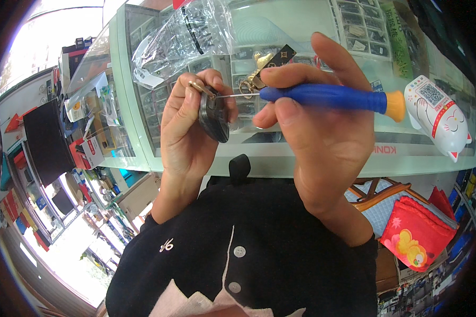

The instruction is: The person manipulates a black car key fob and a small metal key ring using a thin metal tool and a blue-handled screwdriver. They attempt to open the fob, remove the ring, and reattach it while working at a glass display counter in a cluttered workshop.

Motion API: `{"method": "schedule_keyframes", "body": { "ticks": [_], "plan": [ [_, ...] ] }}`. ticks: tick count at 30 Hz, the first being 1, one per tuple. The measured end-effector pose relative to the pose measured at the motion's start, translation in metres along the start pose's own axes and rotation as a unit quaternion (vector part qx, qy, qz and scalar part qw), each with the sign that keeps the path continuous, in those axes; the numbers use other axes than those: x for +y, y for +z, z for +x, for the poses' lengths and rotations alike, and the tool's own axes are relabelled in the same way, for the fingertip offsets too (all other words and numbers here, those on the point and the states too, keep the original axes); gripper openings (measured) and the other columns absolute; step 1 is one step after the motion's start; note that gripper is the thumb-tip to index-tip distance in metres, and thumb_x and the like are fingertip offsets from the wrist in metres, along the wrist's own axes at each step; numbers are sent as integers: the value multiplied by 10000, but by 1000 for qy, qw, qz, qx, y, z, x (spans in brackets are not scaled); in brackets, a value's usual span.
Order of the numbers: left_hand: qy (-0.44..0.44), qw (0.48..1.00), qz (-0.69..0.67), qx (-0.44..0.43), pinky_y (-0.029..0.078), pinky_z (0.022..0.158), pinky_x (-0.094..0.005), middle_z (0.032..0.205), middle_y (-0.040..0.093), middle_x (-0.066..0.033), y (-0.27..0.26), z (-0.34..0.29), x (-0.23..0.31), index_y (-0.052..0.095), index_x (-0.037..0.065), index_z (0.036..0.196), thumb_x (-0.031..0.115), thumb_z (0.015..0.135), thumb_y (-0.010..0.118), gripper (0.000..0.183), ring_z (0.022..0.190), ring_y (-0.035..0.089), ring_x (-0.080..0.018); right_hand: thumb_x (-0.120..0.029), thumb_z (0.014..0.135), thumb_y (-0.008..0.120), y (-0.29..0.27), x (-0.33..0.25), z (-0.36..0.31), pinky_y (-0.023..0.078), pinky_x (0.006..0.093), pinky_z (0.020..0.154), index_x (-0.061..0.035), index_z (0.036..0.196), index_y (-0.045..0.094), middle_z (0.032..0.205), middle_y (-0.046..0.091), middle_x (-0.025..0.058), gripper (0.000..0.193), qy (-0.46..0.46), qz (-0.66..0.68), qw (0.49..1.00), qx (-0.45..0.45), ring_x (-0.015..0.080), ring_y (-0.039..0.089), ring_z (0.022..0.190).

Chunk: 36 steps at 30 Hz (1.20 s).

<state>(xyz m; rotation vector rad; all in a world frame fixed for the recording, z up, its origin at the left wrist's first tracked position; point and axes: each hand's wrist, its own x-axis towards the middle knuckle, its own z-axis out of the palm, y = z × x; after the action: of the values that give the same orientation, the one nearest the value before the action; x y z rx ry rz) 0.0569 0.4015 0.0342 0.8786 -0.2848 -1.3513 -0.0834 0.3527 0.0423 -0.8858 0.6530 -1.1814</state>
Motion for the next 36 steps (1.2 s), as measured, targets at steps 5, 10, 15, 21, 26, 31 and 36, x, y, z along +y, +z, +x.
{"method": "schedule_keyframes", "body": {
  "ticks": [5, 10, 15, 21, 26, 31, 36],
  "plan": [
    [-3, 1000, 15, -14, 434, 677, -239, 950, 530, -96, 1, -1, -3, 485, 46, 851, 149, 851, 516, 108, 762, 540, -139, -92, 786, 601, -1, 8, 0, 507, 277, 582, 7, 1058, 472, 1001, 464, 95, 318, 4, 41, 999, -25, 137, 517, 750],
    [-12, 1000, 12, -9, 435, 667, -246, 942, 531, -93, 5, 0, -5, 481, 36, 860, 161, 858, 502, 127, 752, 535, -142, -41, 769, 605, -1, 8, 0, 511, 279, 591, 9, 1079, 457, 891, 494, 74, 348, -4, -6, 1000, -1, 139, 523, 729],
    [-54, 998, -18, 4, 437, 634, -255, 924, 531, -87, 7, 1, -7, 481, 42, 870, 181, 860, 498, 140, 750, 535, -159, -12, 780, 569, -1, 4, 0, 518, 289, 630, 10, 1134, 412, 926, 533, 126, 388, -1, -17, 1000, 14, 156, 558, 756],
    [-75, 997, -35, 3, 442, 633, -260, 928, 530, -87, 8, 2, -10, 480, 38, 886, 180, 862, 493, 144, 756, 537, -159, -148, 857, 494, -5, 5, 1, 523, 317, 646, 8, 1106, 416, 1007, 505, 162, 304, -26, 23, 999, -37, 176, 562, 760],
    [-81, 996, -35, 8, 447, 627, -266, 934, 531, -89, 9, 1, -12, 482, 35, 897, 182, 866, 487, 151, 752, 540, -164, -223, 879, 467, -11, 1, 1, 519, 305, 607, 23, 1120, 415, 1023, 481, 156, 348, -38, -34, 997, -54, 149, 537, 677],
    [-100, 993, -59, 23, 449, 617, -271, 938, 534, -85, 9, 3, -11, 491, 45, 888, 190, 870, 481, 147, 745, 544, -175, -148, 886, 427, -9, 2, 3, 511, 297, 594, 25, 1210, 336, 1073, 486, 205, 378, -72, 26, 996, -45, 157, 551, 662],
    [-122, 989, -78, 40, 450, 616, -284, 935, 535, -78, 11, 2, -12, 503, 56, 874, 198, 868, 486, 143, 739, 545, -183, -175, 893, 415, -9, 2, -2, 515, 310, 605, 29, 1191, 352, 1076, 491, 215, 367, -55, -3, 998, -8, 161, 557, 674]
  ]
}}
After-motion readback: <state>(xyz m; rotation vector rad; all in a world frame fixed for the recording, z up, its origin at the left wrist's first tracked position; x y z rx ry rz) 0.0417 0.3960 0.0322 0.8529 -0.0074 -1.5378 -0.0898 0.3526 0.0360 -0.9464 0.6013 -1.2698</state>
